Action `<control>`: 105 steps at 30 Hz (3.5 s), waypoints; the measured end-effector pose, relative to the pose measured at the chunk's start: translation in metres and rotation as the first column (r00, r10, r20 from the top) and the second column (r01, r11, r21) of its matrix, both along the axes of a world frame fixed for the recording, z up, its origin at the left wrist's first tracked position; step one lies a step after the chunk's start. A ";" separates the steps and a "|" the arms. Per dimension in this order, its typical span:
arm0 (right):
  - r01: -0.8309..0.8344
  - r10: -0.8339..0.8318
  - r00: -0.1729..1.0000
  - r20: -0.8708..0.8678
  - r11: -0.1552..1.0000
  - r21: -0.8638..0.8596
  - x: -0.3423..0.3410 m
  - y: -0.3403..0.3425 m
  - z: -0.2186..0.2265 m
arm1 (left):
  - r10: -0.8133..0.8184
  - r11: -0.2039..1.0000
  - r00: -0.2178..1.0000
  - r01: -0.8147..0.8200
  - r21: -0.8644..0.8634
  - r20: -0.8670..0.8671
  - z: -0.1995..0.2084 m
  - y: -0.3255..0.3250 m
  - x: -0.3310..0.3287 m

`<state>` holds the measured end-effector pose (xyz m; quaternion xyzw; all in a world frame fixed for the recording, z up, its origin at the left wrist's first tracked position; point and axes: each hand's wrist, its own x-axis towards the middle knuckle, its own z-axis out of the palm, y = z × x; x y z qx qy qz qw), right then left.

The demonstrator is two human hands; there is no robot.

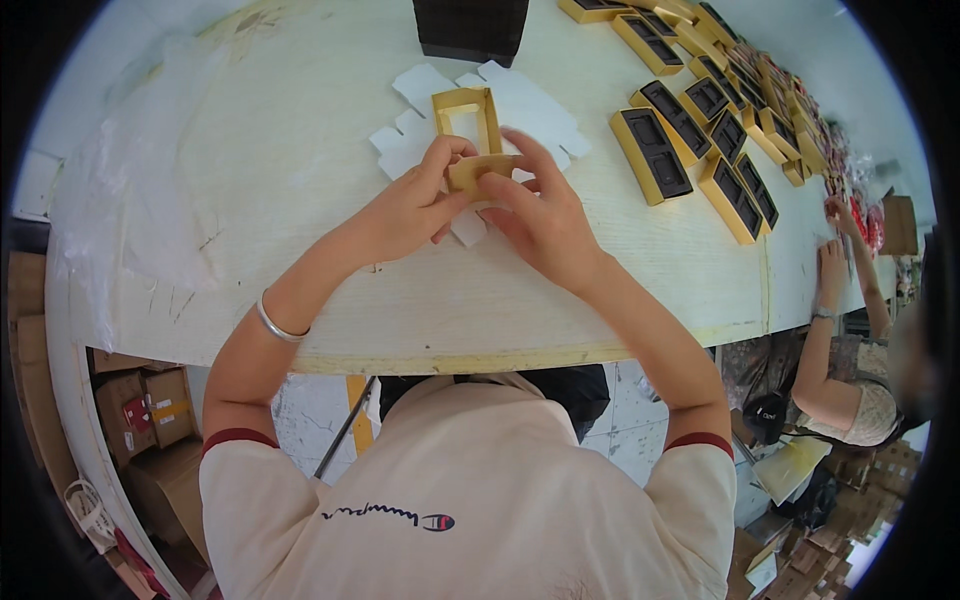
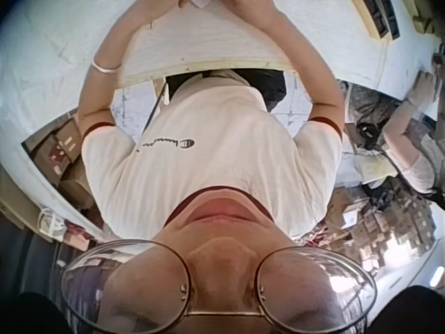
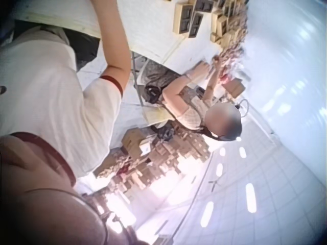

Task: The person folds flat white cardboard pieces into small rectangular boxes, inserts black rectangular items into them, and places the completed boxes on the table. The process repeats continuously with multiple units.

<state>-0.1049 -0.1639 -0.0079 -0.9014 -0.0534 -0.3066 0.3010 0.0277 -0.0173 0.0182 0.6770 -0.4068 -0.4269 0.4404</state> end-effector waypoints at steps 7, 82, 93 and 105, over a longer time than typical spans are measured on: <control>-0.018 0.029 0.995 -0.092 0.993 0.118 0.019 -0.023 0.006 | 0.118 0.993 0.784 -0.078 -0.091 0.610 -0.008 -0.006 -0.005; 0.280 -0.228 0.941 0.251 0.939 -0.199 0.154 -0.122 0.121 | 0.183 0.978 0.686 -0.052 -0.204 0.704 -0.015 0.038 0.012; 0.314 0.181 0.576 -0.797 0.851 0.420 0.004 -0.071 0.091 | 0.084 0.987 0.633 0.051 -0.149 0.770 -0.010 0.035 0.015; 0.304 -0.022 0.497 -0.867 0.941 0.150 0.025 -0.054 0.053 | 0.082 0.990 0.782 0.006 -0.139 0.618 -0.002 0.031 -0.012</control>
